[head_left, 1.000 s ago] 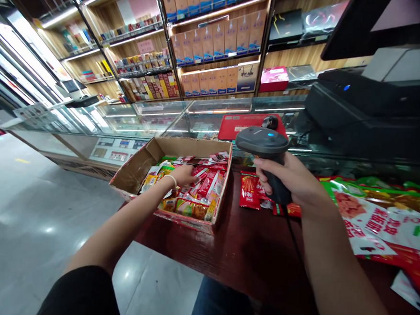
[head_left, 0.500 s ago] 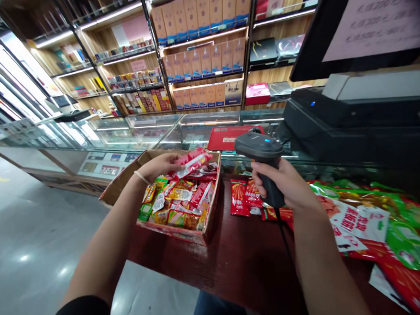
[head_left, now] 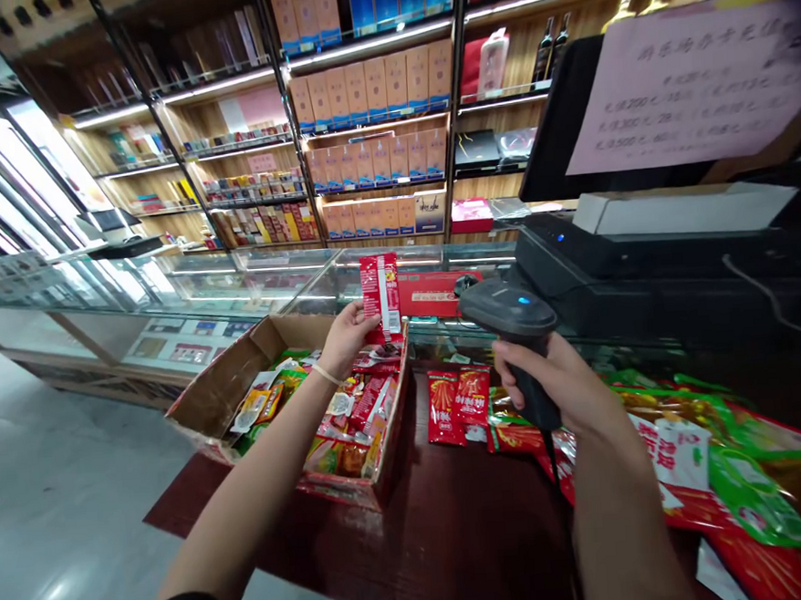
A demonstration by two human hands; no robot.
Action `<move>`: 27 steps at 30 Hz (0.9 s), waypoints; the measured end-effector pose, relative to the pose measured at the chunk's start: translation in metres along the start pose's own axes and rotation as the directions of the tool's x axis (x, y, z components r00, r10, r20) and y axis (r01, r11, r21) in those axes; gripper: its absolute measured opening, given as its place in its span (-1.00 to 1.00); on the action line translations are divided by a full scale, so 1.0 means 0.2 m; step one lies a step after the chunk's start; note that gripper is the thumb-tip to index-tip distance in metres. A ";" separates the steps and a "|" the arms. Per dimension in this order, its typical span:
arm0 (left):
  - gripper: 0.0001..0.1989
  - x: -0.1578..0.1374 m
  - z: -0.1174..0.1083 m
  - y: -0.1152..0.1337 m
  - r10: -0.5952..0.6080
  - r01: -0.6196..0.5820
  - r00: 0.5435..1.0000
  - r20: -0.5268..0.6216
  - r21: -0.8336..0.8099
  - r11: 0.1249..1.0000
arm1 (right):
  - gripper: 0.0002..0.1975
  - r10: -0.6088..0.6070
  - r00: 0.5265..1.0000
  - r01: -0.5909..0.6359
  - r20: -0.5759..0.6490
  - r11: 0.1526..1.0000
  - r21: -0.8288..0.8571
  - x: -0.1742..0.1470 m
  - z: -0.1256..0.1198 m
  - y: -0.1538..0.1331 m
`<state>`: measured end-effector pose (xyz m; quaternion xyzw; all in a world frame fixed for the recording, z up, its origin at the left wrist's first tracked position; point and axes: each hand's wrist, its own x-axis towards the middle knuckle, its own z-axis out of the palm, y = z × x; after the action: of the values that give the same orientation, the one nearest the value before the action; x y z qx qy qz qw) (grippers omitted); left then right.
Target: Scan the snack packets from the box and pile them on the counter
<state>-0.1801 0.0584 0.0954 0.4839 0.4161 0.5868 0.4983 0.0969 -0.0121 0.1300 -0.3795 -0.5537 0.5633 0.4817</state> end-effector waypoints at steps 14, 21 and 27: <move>-0.55 0.02 -0.11 0.01 0.153 -0.159 0.978 -0.139 -0.028 0.987 | -0.80 0.049 0.989 0.006 0.140 0.929 -0.371 0.01 0.16 0.04; -0.50 0.01 -0.12 0.04 0.118 -0.131 0.976 -0.184 -0.061 0.989 | -0.77 0.009 0.997 0.016 0.081 0.954 -0.301 -0.01 0.15 0.02; -0.53 -0.03 -0.07 -0.01 0.052 -0.055 0.996 -0.075 -0.039 0.998 | -0.69 -0.014 1.000 0.014 -0.009 0.997 -0.077 -0.02 0.04 0.01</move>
<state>-0.1931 0.0529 0.0901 0.4627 0.4089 0.6258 0.4765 0.0898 -0.0175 0.1294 -0.3966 -0.5752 0.5363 0.4735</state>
